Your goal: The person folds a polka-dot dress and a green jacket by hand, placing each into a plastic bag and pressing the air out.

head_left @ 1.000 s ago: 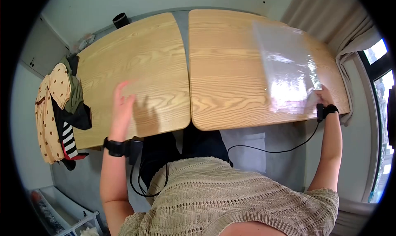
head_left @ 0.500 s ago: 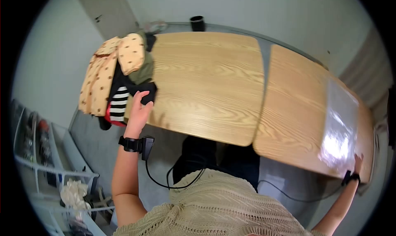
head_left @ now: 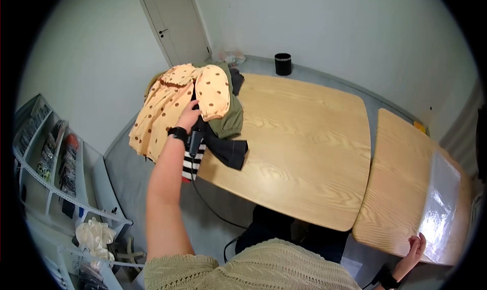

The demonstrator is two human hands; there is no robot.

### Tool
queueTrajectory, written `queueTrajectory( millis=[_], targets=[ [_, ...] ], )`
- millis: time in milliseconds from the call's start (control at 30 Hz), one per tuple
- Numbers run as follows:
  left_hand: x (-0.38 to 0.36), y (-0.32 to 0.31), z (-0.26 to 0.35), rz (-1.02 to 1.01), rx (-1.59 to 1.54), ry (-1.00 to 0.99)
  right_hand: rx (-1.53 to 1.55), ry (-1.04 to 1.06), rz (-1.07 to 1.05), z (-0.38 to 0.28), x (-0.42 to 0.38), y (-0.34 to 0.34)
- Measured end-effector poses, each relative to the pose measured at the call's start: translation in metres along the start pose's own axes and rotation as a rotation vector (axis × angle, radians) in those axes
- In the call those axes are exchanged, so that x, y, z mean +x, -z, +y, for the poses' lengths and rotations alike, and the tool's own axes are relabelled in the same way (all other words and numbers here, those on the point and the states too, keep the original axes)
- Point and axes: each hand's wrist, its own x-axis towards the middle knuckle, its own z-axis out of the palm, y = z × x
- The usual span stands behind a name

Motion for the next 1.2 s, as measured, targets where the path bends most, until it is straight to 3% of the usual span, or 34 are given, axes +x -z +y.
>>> queueTrajectory(
  millis=[133,200,267,333,400,533,667,767,833,867,933,1000,1067,1100,1133,1167,1200],
  targets=[
    [0.076,-0.012,-0.049,-0.025,0.027,0.099,-0.042,0.054,-0.137,-0.030,-0.018,-0.037],
    [0.102,-0.026,-0.067,-0.020,-0.113,0.165,-0.075,0.072,-0.175,-0.046,-0.020,-0.045],
    [0.088,-0.035,-0.045,0.006,-0.120,0.096,-0.075,0.077,-0.176,-0.056,-0.020,-0.053],
    [0.090,-0.053,-0.040,0.256,-0.124,-0.110,-0.087,0.111,-0.187,-0.060,-0.018,-0.058],
    [0.067,-0.073,0.005,0.207,-0.418,-0.149,-0.059,0.111,-0.249,-0.065,-0.020,-0.072],
    [0.023,-0.123,0.099,0.029,-0.590,-0.234,0.029,0.069,-0.404,-0.069,-0.032,-0.119],
    [-0.039,-0.183,0.182,-0.254,-0.563,-0.315,0.260,-0.107,-0.538,-0.062,-0.056,-0.180],
    [-0.104,-0.234,0.228,-0.500,-0.617,-0.341,0.512,-0.268,-0.668,-0.050,-0.060,-0.204],
    [-0.158,-0.258,0.245,-0.757,-0.607,-0.380,0.696,-0.527,-0.691,-0.050,-0.060,-0.208],
    [-0.187,-0.267,0.248,-0.891,-0.558,-0.396,0.693,-0.533,-0.681,-0.048,-0.056,-0.206],
    [-0.234,-0.281,0.241,-1.215,-0.467,-0.449,0.818,-0.748,-0.567,-0.041,-0.048,-0.197],
    [-0.266,-0.275,0.226,-1.419,-0.321,-0.694,1.045,-0.726,-0.556,-0.032,-0.043,-0.188],
    [-0.275,-0.262,0.205,-1.599,-0.249,-0.677,0.968,-0.792,-0.570,-0.030,-0.041,-0.168],
    [-0.270,-0.253,0.193,-1.581,-0.143,-0.707,0.955,-0.796,-0.659,-0.032,-0.038,-0.156],
    [-0.264,-0.233,0.188,-1.523,-0.115,-0.640,0.955,-0.813,-0.629,-0.020,-0.036,-0.146],
    [-0.251,-0.222,0.173,-1.407,-0.079,-0.717,0.826,-0.788,-0.589,-0.006,-0.034,-0.138],
    [-0.239,-0.206,0.159,-1.350,-0.125,-0.503,0.699,-0.759,-0.552,0.003,-0.033,-0.134]
  ],
)
